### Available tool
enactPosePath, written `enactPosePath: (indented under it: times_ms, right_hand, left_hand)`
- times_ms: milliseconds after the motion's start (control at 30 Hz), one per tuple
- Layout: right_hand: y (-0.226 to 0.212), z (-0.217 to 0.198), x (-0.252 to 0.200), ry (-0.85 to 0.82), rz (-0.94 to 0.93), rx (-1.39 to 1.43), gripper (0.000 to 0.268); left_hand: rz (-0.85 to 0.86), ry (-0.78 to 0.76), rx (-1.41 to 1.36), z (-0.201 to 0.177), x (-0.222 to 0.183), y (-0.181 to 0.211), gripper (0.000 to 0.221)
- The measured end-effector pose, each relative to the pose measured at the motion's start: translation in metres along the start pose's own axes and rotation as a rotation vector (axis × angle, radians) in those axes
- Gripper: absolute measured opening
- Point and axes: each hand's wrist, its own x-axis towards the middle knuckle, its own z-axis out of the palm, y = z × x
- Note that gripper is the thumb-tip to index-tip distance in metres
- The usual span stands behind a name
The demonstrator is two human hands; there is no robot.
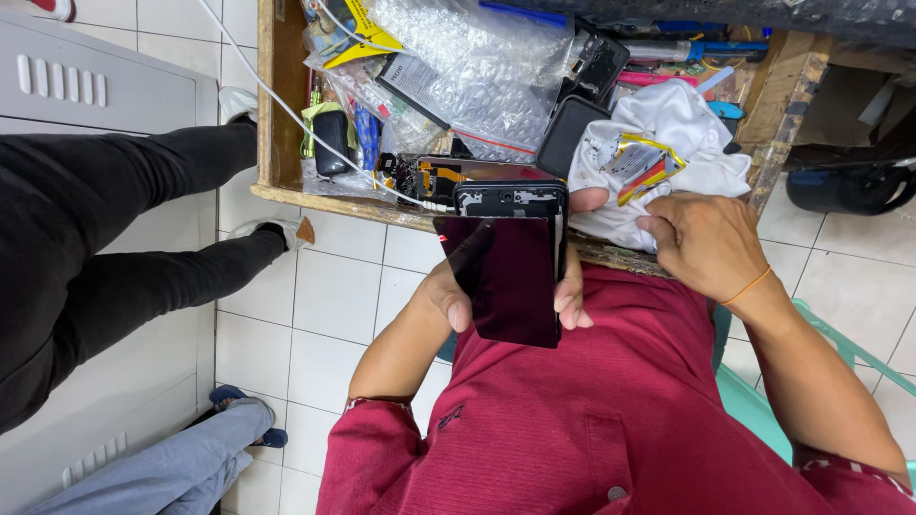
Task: The person applies adhesive from a tube to the edges of a mobile phone and presses a screen onto the frame. They use a cloth to wipe excess material from the device.
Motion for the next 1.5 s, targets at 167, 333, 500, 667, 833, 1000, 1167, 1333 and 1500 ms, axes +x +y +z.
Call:
enactPosePath:
  times_ms: [167, 333, 500, 667, 833, 1000, 1167, 1333, 1500]
  right_hand:
    - [0.010, -0.004, -0.004, -0.019, -0.082, 0.026, 0.031]
    - [0.013, -0.007, -0.007, -0.124, -0.054, 0.049, 0.042]
    - [0.005, -0.012, -0.007, -0.123, -0.061, 0.143, 0.042]
    - [-0.030, -0.053, -0.021, 0.041, 0.028, -0.009, 0.041]
    - [-0.068, -0.106, -0.028, 0.317, -0.563, -0.475, 0.076]
    - [-0.102, -0.096, -0.003, 0.277, -1.046, -0.769, 0.081]
    - [-0.104, -0.080, 0.013, 0.307, -1.167, -0.656, 0.069]
    - [-0.096, -0.070, 0.009, 0.319, -1.153, -0.545, 0.058]
    - [-0.083, -0.068, 0.008, 0.284, -1.115, -0.473, 0.061]
  left_hand:
    - [0.002, 0.018, 0.153, 0.003, 0.000, 0.003, 0.141]
    - [-0.037, 0.002, 0.208, 0.004, -0.002, 0.005, 0.140]
    - [-0.028, -0.004, 0.194, 0.005, -0.004, 0.004, 0.138]
    - [-0.028, 0.037, 0.260, 0.000, -0.006, 0.008, 0.128]
    - [-0.265, 0.344, 0.546, -0.004, 0.003, 0.012, 0.082]
    - [-0.513, 0.411, 0.783, 0.002, 0.030, 0.003, 0.047]
    - [-0.993, 0.521, 0.980, 0.012, 0.044, 0.010, 0.028]
    - [-0.868, 0.445, 0.940, 0.012, 0.046, 0.009, 0.020]
    - [-0.843, 0.317, 0.974, -0.003, 0.046, 0.013, 0.037]
